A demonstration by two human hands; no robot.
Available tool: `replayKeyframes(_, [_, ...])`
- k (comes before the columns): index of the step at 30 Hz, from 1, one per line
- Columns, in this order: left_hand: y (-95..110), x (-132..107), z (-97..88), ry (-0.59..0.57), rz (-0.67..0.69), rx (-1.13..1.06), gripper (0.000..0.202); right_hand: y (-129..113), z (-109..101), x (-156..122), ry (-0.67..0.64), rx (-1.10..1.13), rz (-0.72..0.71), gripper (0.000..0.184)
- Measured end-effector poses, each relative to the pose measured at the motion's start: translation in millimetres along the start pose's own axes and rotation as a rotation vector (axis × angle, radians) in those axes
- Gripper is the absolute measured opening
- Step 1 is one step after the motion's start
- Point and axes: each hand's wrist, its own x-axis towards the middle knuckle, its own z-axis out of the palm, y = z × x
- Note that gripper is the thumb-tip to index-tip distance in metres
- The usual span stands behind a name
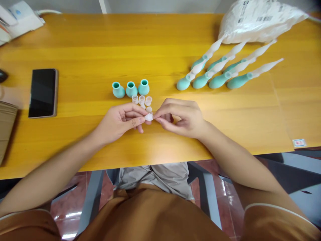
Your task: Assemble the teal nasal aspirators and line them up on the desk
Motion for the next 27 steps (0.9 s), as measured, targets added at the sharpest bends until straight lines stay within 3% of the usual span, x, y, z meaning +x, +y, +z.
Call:
replayKeyframes(7, [-1.8,0.3,-0.9,-0.018,0.000,0.007,0.043,0.3,0.8,-1.7,-0.013,-0.004,0.013,0.007])
replayKeyframes(17, [0.0,2.9,-6.8,0.025,0.088,0.052,0.035,9.9,-23.7,-1.7,0.059,-0.285,0.226,0.015])
replayKeyframes(22, [-0.8,3.9,-7.8,0.013,0.095,0.047,0.026,19.6,-22.2,-5.0,-0.010,-0.279,0.269,0.011])
replayKeyframes(27, [-0.6,2.4,-9.1,-0.002,0.102,0.125,0.029,21.2,-19.0,-5.4,-0.117,-0.288,0.287,0.010])
